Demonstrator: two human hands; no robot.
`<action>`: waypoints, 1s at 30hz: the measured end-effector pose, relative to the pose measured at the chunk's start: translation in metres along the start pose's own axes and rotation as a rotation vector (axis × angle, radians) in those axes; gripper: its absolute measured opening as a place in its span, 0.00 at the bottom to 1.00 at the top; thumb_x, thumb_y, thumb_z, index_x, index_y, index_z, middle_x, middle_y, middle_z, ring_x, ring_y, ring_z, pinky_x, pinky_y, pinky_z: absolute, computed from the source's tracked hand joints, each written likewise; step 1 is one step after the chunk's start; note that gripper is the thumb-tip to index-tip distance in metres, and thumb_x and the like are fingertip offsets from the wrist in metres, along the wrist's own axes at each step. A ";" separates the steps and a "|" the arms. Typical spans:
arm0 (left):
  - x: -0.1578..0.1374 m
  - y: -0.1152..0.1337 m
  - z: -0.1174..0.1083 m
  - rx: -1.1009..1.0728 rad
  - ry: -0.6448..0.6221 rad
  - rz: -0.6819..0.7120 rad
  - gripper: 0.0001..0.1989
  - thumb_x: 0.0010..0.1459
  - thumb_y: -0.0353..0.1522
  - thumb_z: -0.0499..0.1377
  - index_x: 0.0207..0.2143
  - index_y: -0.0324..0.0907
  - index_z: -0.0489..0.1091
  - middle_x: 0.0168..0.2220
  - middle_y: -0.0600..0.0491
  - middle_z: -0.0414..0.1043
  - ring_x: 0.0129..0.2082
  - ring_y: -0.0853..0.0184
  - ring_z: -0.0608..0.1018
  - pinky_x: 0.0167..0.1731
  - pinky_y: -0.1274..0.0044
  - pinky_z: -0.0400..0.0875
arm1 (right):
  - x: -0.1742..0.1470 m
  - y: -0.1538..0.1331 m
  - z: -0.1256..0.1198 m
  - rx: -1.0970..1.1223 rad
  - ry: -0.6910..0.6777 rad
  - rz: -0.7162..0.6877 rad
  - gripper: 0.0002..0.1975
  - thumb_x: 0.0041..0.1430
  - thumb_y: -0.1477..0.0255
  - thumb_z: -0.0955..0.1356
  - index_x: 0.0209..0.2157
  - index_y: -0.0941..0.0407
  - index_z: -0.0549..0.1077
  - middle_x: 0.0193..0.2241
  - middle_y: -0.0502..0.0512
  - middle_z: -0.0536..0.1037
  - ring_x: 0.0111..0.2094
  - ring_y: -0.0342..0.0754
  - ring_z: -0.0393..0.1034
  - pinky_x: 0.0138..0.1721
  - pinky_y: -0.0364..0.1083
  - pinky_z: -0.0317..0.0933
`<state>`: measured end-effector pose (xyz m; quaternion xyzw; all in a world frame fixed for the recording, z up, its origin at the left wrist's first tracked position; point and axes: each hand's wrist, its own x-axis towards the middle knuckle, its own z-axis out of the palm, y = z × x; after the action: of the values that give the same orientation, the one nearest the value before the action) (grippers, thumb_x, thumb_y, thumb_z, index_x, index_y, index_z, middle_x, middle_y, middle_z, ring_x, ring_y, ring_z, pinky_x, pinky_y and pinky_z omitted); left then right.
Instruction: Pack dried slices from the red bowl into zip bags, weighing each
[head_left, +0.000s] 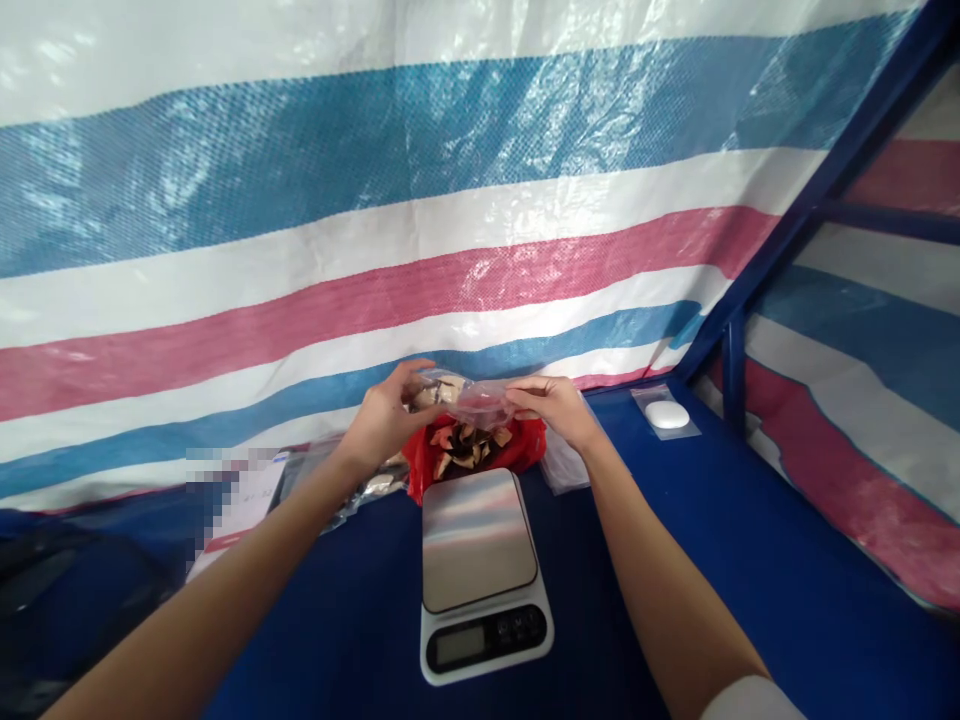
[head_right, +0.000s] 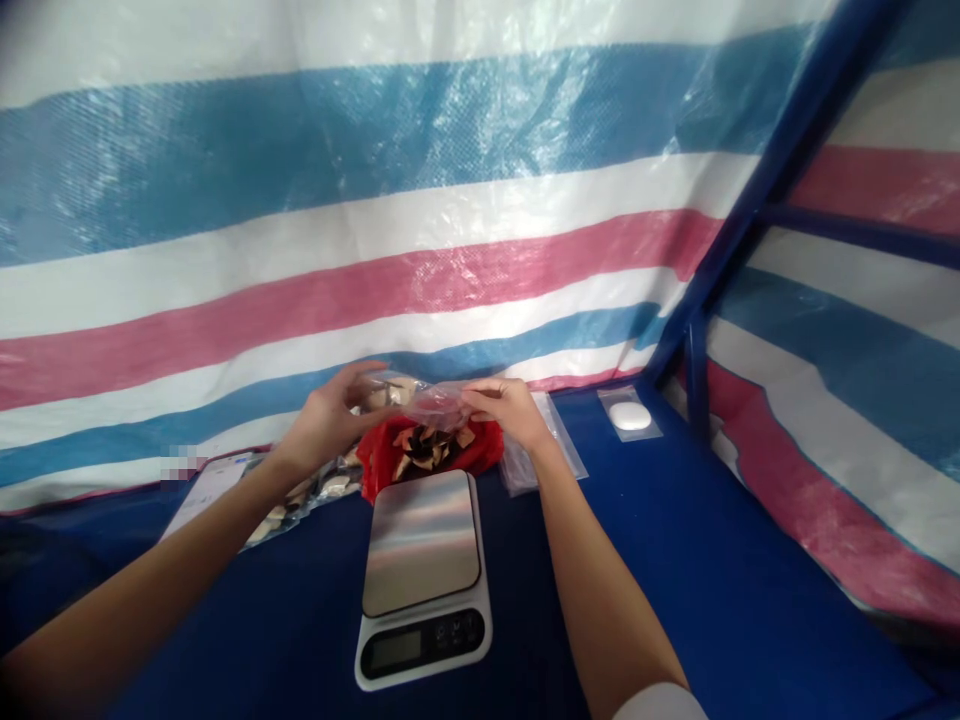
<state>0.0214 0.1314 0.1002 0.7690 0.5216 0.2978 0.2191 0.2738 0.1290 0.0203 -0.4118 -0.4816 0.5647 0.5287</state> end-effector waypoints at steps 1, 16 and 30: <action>0.002 0.000 0.000 0.008 0.001 0.014 0.30 0.53 0.41 0.65 0.57 0.43 0.67 0.36 0.51 0.78 0.33 0.62 0.79 0.35 0.72 0.74 | 0.000 0.000 -0.001 -0.006 0.004 0.001 0.18 0.47 0.60 0.77 0.37 0.56 0.83 0.32 0.54 0.84 0.34 0.47 0.78 0.40 0.49 0.74; 0.007 -0.004 0.000 -0.201 -0.100 -0.104 0.26 0.47 0.45 0.69 0.46 0.41 0.77 0.41 0.46 0.82 0.40 0.56 0.82 0.41 0.66 0.77 | 0.002 0.007 -0.003 -0.138 -0.019 0.063 0.15 0.48 0.61 0.78 0.35 0.57 0.84 0.29 0.54 0.84 0.33 0.50 0.79 0.38 0.49 0.75; 0.008 -0.007 -0.012 -0.208 -0.014 -0.109 0.19 0.46 0.43 0.70 0.39 0.41 0.80 0.36 0.50 0.83 0.36 0.59 0.82 0.44 0.68 0.77 | 0.006 0.019 0.018 -0.587 0.001 -0.106 0.08 0.60 0.69 0.71 0.36 0.54 0.84 0.29 0.53 0.84 0.30 0.49 0.77 0.31 0.44 0.69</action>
<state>0.0106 0.1411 0.1067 0.7146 0.5271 0.3328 0.3173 0.2522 0.1337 0.0050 -0.5216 -0.6451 0.3726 0.4159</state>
